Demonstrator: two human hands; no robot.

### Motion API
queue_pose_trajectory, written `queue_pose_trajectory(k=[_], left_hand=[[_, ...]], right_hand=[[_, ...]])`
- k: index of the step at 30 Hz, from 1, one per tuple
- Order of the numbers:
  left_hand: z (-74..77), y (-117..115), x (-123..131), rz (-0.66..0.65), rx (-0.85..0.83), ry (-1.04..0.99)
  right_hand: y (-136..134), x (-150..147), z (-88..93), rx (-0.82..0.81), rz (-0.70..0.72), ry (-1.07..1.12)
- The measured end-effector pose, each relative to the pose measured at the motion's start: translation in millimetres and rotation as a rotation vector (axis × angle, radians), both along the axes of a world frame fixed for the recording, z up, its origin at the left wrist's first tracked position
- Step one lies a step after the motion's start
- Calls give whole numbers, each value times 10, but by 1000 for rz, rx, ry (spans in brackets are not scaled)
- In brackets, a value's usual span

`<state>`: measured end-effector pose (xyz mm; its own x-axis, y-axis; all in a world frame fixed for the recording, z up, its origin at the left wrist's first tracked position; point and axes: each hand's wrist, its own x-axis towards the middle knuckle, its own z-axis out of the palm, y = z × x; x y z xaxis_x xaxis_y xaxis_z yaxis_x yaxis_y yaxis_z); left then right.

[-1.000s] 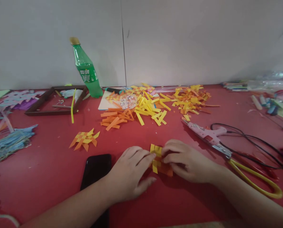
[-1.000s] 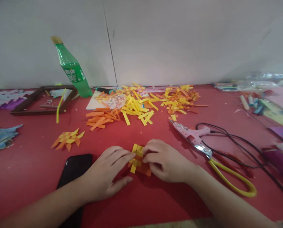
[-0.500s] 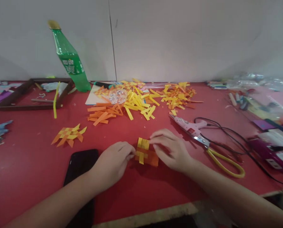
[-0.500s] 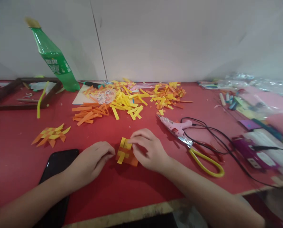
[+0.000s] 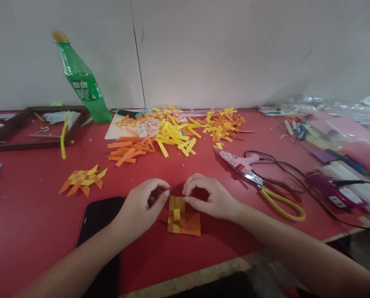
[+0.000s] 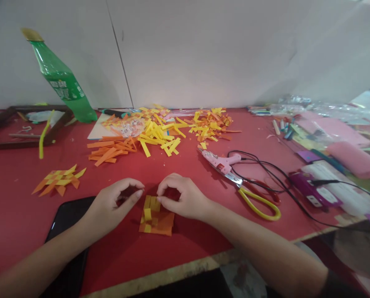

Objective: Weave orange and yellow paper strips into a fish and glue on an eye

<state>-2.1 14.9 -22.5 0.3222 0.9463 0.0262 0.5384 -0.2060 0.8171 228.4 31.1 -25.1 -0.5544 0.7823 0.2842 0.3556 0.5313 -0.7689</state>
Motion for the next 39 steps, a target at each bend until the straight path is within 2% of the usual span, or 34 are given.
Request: queue_pose_trajectory(k=[2,5,8,11,15,18,20,24,26,30,33,35,37,39], left_hand=[[15,3,5,-1,-14,-17],[44,-1,11,-42,21,9],[57,-26,10,-202,104,61],[53,-67,7,-341,55,23],[51,-96,15,-409,-102,-70],[49,-83,31,-351,-86,-93],[35,-74,42,-228,-1,-60],[-9,-82,50,-6,111,-53],[-18,-95,48,2,31,-119],[-2,-95,39,-7,-210,-269],[10,-50,36,13,-301,-351],[10,-8,32,31,-340,-427],[9,31,19,73,-385,-512],[8,61,-3,139,-444,-573]], right_hand=[[-15,0,4,8,-34,3],[-23,-25,-33,98,-55,-135],[-12,-66,-94,152,-53,-262],[4,-94,-122,220,-2,-187],[4,-84,-62,204,1,-25],[-17,-62,-5,114,-80,66],[-28,-57,10,36,-119,134],[-20,-57,3,-253,-182,313],[-9,-52,-4,-343,-212,369],[-6,-28,3,-385,-204,374],[9,50,69,-301,-169,287],[58,186,148,-130,-172,161],[148,413,236,108,-262,-16],[257,712,309,288,-456,-266]])
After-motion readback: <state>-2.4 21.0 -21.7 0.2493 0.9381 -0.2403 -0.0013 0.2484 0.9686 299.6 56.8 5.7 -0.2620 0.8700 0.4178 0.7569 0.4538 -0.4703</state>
